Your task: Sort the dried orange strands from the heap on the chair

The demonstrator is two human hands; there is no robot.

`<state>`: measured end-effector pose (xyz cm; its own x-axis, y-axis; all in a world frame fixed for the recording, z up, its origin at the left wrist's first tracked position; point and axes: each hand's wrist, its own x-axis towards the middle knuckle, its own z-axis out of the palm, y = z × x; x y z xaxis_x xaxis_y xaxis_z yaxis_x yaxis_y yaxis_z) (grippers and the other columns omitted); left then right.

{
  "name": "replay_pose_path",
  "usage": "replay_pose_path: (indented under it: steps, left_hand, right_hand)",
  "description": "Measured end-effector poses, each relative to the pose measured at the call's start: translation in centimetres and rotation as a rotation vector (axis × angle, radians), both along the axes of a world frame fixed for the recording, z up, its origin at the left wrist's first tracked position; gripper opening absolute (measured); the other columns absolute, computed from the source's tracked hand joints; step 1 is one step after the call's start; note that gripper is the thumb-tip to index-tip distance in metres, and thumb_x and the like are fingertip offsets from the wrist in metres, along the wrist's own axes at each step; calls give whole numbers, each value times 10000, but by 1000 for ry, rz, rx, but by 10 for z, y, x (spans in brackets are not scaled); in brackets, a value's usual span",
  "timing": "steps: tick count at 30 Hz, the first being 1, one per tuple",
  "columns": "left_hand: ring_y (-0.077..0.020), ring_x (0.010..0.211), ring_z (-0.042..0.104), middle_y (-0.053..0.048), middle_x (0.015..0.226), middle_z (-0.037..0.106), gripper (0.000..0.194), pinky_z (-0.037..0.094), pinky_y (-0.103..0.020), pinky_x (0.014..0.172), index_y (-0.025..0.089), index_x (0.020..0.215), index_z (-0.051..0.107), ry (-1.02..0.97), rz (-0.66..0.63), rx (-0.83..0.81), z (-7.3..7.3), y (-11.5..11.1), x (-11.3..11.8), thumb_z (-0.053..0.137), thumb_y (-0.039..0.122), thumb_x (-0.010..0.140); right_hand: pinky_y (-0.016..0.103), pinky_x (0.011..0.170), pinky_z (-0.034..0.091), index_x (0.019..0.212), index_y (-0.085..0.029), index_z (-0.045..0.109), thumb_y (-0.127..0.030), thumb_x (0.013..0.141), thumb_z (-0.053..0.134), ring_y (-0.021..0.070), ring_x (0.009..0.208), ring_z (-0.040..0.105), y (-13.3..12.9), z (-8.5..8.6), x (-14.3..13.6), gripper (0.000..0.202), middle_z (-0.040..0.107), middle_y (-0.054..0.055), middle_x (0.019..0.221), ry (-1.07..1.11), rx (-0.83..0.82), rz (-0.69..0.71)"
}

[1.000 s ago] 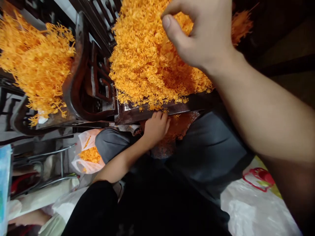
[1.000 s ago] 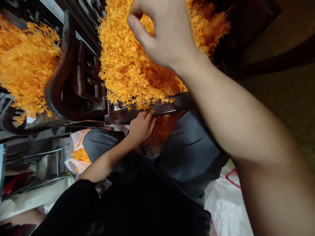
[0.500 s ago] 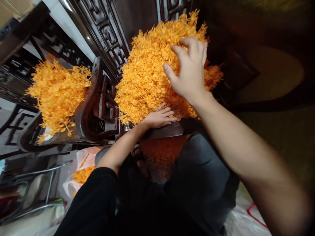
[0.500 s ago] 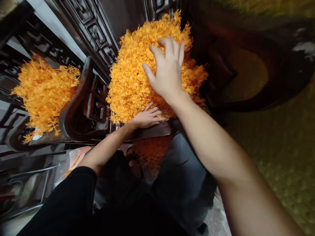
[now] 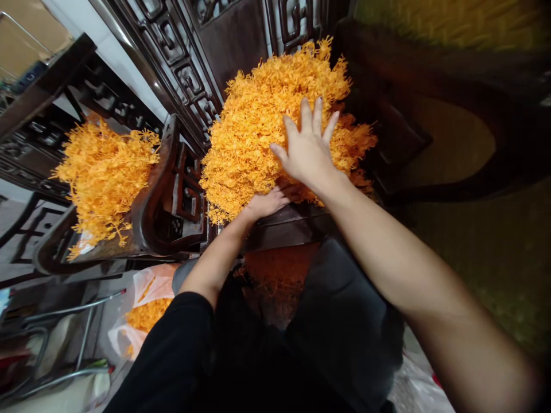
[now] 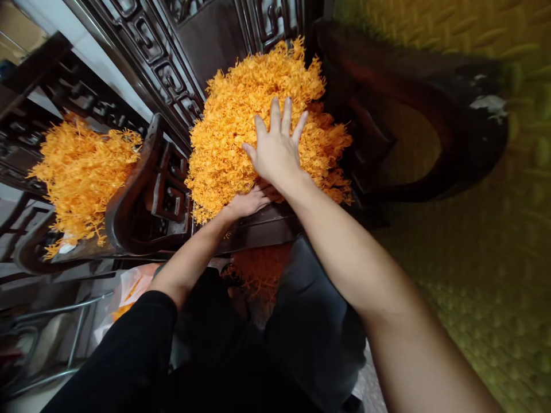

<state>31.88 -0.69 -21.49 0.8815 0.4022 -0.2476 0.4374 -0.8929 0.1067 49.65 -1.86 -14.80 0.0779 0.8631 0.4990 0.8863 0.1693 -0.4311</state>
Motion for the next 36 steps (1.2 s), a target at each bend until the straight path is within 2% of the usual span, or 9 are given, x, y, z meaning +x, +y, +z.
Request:
replay_pose_path:
  steps: [3, 9, 14, 17, 19, 23, 27, 31, 36]
  left_hand:
    - [-213, 1638, 177, -8, 1731, 329, 500, 317, -452, 1302, 302, 1528, 548, -16, -110, 20, 6, -11, -3, 335, 249, 1079]
    - [-223, 1647, 181, -37, 1725, 338, 663, 81, -562, 1361, 311, 1574, 476, -103, -168, 75, 7, -51, -33, 412, 36, 975]
    - [-292, 1653, 132, -159, 1760, 185, 655, 207, -562, 1335, 166, 1649, 328, -111, 107, 89, 13, -125, -82, 467, 167, 1009]
    - [-347, 1637, 190, -212, 1739, 220, 651, 298, -569, 1300, 139, 1615, 397, -114, 271, 53, 15, -152, -110, 553, 328, 1012]
    - [-343, 1610, 286, -196, 1701, 336, 548, 313, -575, 1292, 164, 1525, 531, -146, 292, 23, 16, -147, -121, 571, 339, 1007]
    - [-244, 1360, 631, -142, 1427, 679, 338, 411, -501, 1240, 173, 1290, 705, -310, 367, 17, 31, -102, -132, 491, 230, 1035]
    - [-196, 1111, 737, -111, 1189, 784, 293, 549, -333, 1034, 157, 1171, 754, -522, 553, 107, 61, -73, -152, 516, 249, 1027]
    - [-163, 844, 744, -69, 999, 814, 240, 560, -264, 844, 146, 1066, 789, -504, 733, 68, 86, -85, -180, 610, 277, 975]
    - [-109, 618, 657, -1, 758, 762, 277, 502, -218, 664, 174, 1096, 794, -555, 863, 57, 104, -138, -203, 606, 348, 989]
  right_hand:
    - [811, 1191, -175, 1691, -219, 206, -574, 991, 487, 472, 1611, -160, -9, 11, -1, 834, 72, 94, 1771, 32, -48, 14]
    - [804, 1230, -46, 1644, -125, 354, -588, 963, 531, 500, 1617, 5, -28, 32, -12, 842, 181, 183, 1744, 28, -114, 27]
    - [784, 1256, 35, 1625, -145, 403, -622, 928, 584, 490, 1616, 58, -30, 30, -14, 864, 291, 169, 1708, 17, -117, 63]
    - [758, 1272, 32, 1586, -143, 462, -633, 934, 586, 459, 1622, 53, -24, 21, -13, 825, 338, 159, 1685, 72, -89, 93]
    - [729, 1283, -9, 1548, -128, 500, -656, 943, 582, 414, 1626, 41, -17, 13, -13, 807, 375, 158, 1665, 139, -19, 137]
    - [685, 1284, -50, 1494, -150, 539, -705, 914, 636, 309, 1619, 43, -11, 10, -20, 809, 434, 130, 1643, 229, 119, 199]
    - [687, 1271, 3, 1526, 37, 476, -453, 933, 739, 471, 1603, 92, -25, 29, -28, 813, 223, 312, 1695, 27, -91, 121]
    - [692, 1255, 17, 1542, 78, 437, -441, 973, 681, 553, 1566, 75, -42, 49, -28, 808, 165, 383, 1670, -44, -155, 140]
    - [673, 1233, 31, 1603, 70, 318, -643, 1024, 440, 543, 1565, 50, -57, 60, -29, 927, 159, 358, 1680, -38, -212, 173]
